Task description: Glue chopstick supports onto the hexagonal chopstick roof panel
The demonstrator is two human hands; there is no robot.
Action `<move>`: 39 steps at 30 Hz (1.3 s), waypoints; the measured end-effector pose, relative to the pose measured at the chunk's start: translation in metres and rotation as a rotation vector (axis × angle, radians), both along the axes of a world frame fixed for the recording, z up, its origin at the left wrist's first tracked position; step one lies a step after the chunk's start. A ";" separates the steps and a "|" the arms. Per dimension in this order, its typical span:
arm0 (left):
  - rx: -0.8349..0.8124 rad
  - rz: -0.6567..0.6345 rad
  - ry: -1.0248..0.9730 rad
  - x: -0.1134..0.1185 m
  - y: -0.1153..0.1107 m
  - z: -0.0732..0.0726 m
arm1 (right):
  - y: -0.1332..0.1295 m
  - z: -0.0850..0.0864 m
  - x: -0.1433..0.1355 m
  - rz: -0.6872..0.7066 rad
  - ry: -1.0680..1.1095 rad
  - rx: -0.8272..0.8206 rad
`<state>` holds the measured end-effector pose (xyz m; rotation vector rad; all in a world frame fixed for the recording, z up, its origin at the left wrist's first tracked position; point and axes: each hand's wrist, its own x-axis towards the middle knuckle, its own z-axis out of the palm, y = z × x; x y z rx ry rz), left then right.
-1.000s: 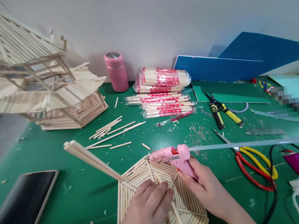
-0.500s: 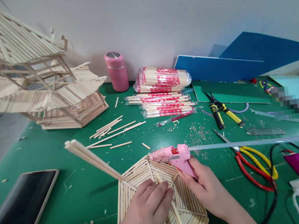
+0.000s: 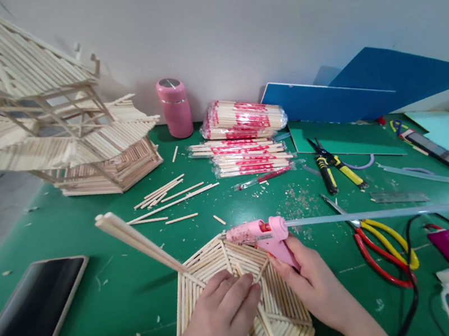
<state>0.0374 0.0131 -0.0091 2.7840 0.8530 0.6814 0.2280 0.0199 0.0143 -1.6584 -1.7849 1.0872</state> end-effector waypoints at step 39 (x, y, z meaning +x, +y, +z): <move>0.025 -0.001 -0.054 0.001 0.001 -0.005 | 0.003 -0.006 0.002 0.001 0.017 0.031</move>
